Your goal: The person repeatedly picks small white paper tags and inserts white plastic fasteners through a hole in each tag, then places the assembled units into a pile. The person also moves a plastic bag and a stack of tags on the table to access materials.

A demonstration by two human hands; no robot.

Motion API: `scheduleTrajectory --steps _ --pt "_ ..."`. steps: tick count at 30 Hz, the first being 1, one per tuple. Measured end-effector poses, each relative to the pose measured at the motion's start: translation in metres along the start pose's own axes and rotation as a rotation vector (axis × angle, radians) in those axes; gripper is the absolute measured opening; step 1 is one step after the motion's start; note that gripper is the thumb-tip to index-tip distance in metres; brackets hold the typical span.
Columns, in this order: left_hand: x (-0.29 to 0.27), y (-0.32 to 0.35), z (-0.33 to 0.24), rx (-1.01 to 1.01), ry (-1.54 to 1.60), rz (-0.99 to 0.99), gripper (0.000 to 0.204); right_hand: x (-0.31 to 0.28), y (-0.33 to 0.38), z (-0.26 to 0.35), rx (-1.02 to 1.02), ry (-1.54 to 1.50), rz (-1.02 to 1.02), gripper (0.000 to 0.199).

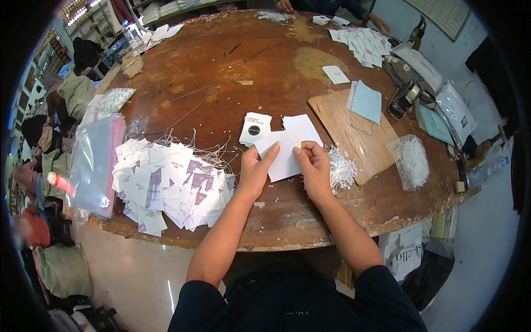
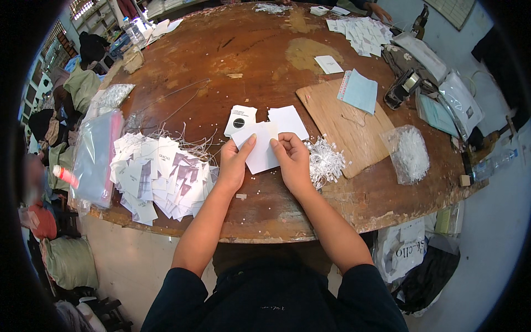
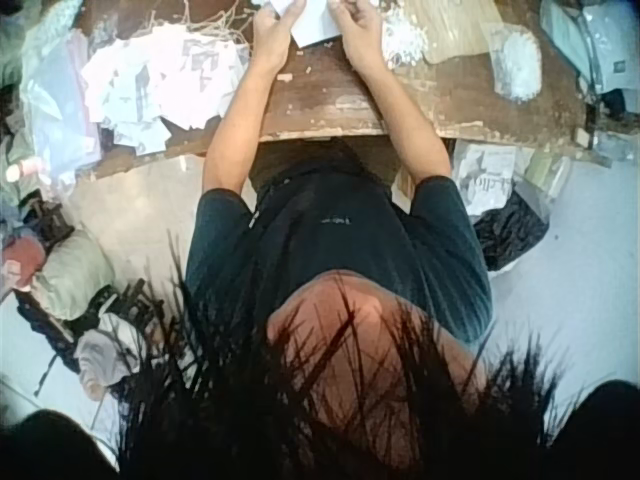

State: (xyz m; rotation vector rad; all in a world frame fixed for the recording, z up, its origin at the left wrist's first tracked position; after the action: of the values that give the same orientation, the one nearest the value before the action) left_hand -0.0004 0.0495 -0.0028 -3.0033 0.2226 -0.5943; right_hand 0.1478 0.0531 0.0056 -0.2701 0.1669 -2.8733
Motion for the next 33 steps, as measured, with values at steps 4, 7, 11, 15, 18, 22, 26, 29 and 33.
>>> scheduleTrajectory --steps 4,7,11,15,18,22,26,29,33 --pt "-0.001 0.000 0.000 -0.002 -0.017 -0.002 0.032 0.000 0.000 0.000 -0.020 -0.020 -0.002 0.010" --pt "-0.001 0.001 0.001 0.000 0.000 -0.007 0.032 0.000 -0.001 -0.001 0.008 -0.021 0.015 0.011" --pt "-0.002 0.000 0.002 -0.004 -0.002 -0.016 0.031 -0.001 -0.001 -0.004 0.044 -0.011 0.009 0.012" --pt "-0.005 0.000 0.003 0.008 -0.016 -0.045 0.032 -0.017 -0.003 0.009 0.022 0.245 -0.054 0.016" --pt "-0.007 0.000 0.002 0.022 -0.038 -0.063 0.032 -0.051 -0.005 0.045 -0.182 0.855 -0.322 0.021" --pt "-0.005 0.001 0.000 0.006 -0.071 -0.048 0.032 -0.085 -0.001 0.042 0.112 1.352 -0.410 0.029" --pt "-0.001 0.002 0.001 -0.015 -0.080 -0.013 0.032 -0.091 -0.004 0.034 0.066 1.260 -0.357 0.023" --pt "-0.001 0.003 0.000 -0.022 -0.064 0.012 0.031 -0.088 -0.001 0.049 -0.231 0.976 -0.449 0.017" --pt "0.004 0.004 0.006 -0.078 0.101 0.087 0.031 -0.071 0.006 0.057 -0.458 0.633 -0.384 0.012"
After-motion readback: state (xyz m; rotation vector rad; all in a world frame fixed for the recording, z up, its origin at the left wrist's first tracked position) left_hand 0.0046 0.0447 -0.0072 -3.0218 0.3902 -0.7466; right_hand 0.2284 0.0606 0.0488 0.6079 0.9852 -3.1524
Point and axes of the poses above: each hand's wrist, its own y-axis away from the middle knuckle, its own x-axis out of the palm, z = x × y, the point moved 6 cm from there along -y, towards the middle knuckle, and after that the axes turned 12 degrees about z, right-handed, at the moved point
